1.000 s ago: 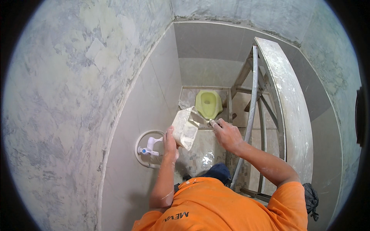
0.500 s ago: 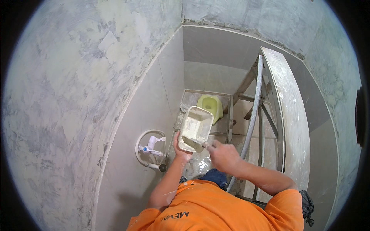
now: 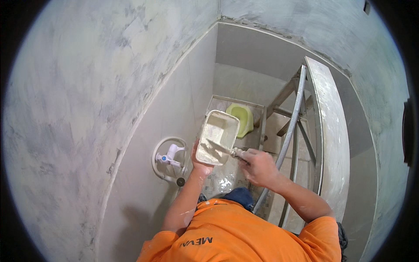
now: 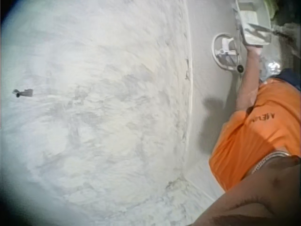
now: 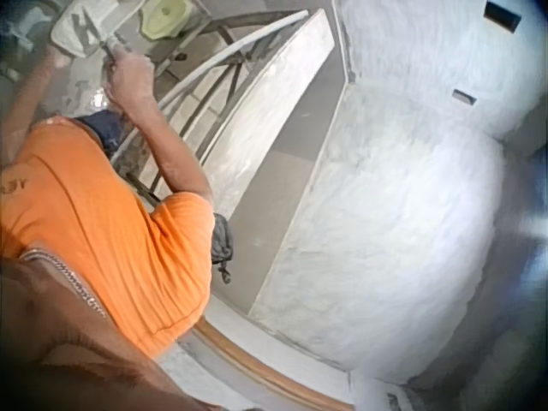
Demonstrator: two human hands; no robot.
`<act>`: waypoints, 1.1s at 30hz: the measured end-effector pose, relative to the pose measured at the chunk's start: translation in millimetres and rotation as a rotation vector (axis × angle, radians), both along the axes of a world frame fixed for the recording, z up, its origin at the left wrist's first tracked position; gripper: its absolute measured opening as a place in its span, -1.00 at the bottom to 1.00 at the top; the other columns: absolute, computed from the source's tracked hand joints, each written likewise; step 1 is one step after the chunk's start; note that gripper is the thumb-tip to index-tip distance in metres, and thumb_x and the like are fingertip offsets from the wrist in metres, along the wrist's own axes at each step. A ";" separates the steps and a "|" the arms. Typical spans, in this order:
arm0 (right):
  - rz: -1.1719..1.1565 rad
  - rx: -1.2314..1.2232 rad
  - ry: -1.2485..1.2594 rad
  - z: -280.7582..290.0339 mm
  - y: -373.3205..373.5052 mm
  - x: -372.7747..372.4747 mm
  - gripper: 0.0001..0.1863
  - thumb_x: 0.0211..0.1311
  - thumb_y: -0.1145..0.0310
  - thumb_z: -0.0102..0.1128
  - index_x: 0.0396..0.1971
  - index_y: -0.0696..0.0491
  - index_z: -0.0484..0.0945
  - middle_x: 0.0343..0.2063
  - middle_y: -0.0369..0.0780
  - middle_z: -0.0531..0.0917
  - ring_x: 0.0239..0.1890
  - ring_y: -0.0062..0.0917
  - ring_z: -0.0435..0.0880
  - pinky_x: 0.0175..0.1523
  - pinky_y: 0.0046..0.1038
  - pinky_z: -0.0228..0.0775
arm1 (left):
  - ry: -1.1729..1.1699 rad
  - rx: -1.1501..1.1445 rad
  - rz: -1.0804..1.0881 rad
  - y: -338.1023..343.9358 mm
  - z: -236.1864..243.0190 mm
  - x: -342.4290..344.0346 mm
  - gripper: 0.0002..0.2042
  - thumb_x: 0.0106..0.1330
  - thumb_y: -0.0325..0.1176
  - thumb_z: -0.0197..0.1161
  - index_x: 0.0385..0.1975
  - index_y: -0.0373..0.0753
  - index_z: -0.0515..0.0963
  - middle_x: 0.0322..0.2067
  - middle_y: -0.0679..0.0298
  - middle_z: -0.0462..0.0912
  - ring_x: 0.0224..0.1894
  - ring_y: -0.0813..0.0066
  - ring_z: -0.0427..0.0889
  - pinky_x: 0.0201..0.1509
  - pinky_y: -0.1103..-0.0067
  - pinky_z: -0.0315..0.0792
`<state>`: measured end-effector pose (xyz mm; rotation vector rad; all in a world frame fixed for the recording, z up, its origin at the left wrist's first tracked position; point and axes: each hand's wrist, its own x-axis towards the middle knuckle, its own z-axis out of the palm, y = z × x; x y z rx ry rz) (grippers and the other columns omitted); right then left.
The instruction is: The person applies plaster to a corner of a wall using a putty knife and a container of plaster. They scoop plaster from the container and spread it smoothly along the corner and adjacent wall surfaces.
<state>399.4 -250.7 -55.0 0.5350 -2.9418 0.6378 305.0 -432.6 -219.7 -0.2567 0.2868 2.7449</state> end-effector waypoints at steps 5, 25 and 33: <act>0.014 0.094 -0.225 16.2 2.8 3.1 -0.71 0.18 0.35 0.22 -0.09 0.06 0.64 -0.36 -0.04 0.64 -0.36 -0.04 0.66 -0.21 -0.08 0.52 | 0.024 0.063 0.055 -5.8 -12.3 -6.0 -0.45 0.41 0.07 -0.01 0.23 -0.18 0.48 0.19 0.19 0.55 0.22 0.11 0.51 0.34 0.19 0.35; -0.045 -0.252 -0.074 -29.2 -17.7 1.9 -0.70 0.26 0.48 0.19 -0.02 0.22 0.55 -0.49 0.04 0.53 -0.41 -0.01 0.58 -0.26 -0.18 0.41 | 0.026 0.136 0.092 -8.8 -10.5 -3.3 -0.58 0.39 0.01 0.04 0.03 -0.13 0.60 -0.05 0.27 0.68 0.03 0.28 0.63 0.22 0.30 0.45; 0.030 -0.157 -0.085 -31.4 -9.8 -1.4 -0.68 0.23 0.49 0.22 -0.01 0.20 0.57 -0.51 0.01 0.54 -0.46 -0.08 0.58 -0.32 -0.21 0.42 | -0.022 0.128 0.006 -6.7 -7.2 1.6 -0.54 0.38 0.06 0.00 0.04 -0.10 0.61 -0.01 0.29 0.66 0.09 0.24 0.60 0.24 0.24 0.43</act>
